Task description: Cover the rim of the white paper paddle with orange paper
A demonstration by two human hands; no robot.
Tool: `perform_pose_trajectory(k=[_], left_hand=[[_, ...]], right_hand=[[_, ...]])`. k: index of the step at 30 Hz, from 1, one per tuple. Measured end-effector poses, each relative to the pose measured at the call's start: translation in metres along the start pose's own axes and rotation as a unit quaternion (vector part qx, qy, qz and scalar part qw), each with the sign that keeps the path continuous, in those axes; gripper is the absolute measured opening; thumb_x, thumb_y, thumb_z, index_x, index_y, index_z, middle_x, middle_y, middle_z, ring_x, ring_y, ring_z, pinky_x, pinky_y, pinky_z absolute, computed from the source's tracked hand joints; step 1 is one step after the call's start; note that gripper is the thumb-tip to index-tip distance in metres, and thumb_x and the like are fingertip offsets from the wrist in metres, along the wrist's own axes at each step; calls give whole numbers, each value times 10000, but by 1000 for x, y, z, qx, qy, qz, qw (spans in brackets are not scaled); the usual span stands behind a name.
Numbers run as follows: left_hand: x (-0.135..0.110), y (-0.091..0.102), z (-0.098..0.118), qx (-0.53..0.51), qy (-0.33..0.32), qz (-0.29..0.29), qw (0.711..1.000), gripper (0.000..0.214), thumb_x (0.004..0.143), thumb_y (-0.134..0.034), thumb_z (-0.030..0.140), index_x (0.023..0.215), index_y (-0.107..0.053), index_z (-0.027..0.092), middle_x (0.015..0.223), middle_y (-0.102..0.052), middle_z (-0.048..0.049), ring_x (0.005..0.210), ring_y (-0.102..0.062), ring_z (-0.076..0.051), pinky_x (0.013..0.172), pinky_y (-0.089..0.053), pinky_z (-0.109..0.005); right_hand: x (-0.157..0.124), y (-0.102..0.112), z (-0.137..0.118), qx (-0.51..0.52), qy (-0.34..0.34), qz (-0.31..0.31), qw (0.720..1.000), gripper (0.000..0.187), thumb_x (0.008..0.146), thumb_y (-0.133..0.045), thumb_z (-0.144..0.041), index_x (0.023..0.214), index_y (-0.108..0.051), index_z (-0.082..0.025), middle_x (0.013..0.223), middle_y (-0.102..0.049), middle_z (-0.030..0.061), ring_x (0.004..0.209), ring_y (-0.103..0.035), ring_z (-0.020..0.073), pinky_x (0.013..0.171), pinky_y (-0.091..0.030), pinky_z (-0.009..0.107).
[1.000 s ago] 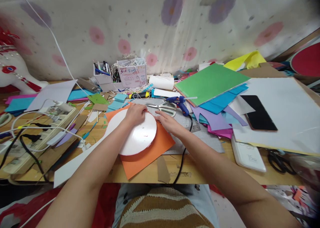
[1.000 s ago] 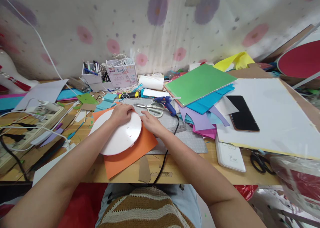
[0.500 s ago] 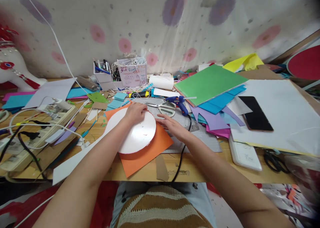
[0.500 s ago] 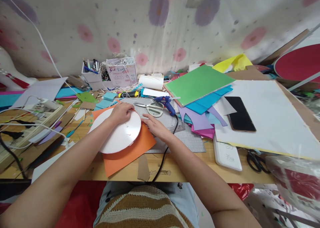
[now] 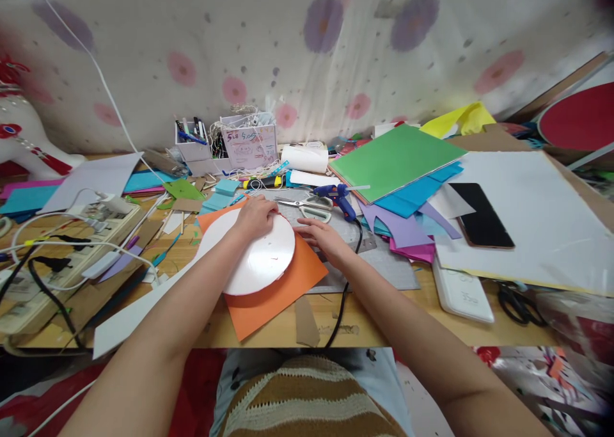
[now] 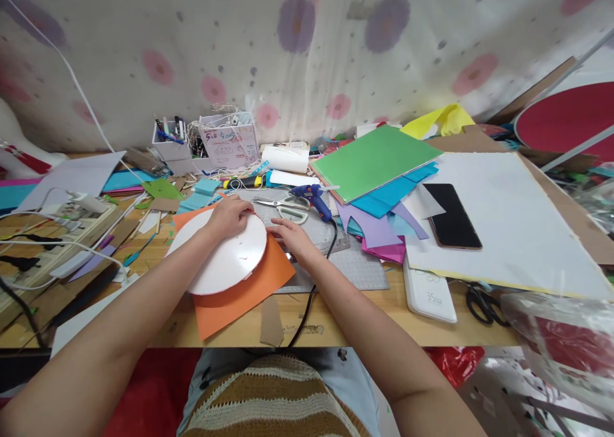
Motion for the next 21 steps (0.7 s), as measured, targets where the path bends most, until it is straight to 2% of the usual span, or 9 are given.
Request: perform_pose_trajectory(k=[8, 14, 21], left_hand=[[-1, -6, -2, -24, -74, -36, 996, 510, 719, -407, 29, 1140, -597, 245, 944, -678, -30, 863, -495, -216, 816, -402, -378], [0, -8, 3, -97, -156, -40, 982, 448, 701, -384, -4, 973, -667, 214, 963, -669, -46, 950, -540, -187, 857, -435, -342], [-1, -5, 5, -94, -144, -5, 985, 430, 681, -375, -10, 903, -682, 194, 912, -689, -52, 875, -576, -189, 789, -472, -333]], right_hand=[[19, 2, 9, -136, 70, 24, 988, 449, 746, -468, -249, 1187, -525, -186, 1039, -666, 50, 977, -602, 175, 885, -444, 341], [17, 0, 5, -181, 81, 24, 980, 454, 755, -463, -240, 1203, -513, -180, 1060, -662, 57, 978, -596, 171, 891, -439, 337], [15, 0, 0, -215, 92, 30, 972, 442, 752, -442, -199, 1186, -523, -179, 1029, -674, 49, 958, -603, 162, 893, -439, 331]])
Point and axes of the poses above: each hand's wrist, its own x-axis towards the middle knuckle, its own y-axis out of the back of the hand, z = x × y, the point moved 4 cm from there along x, towards the middle knuckle
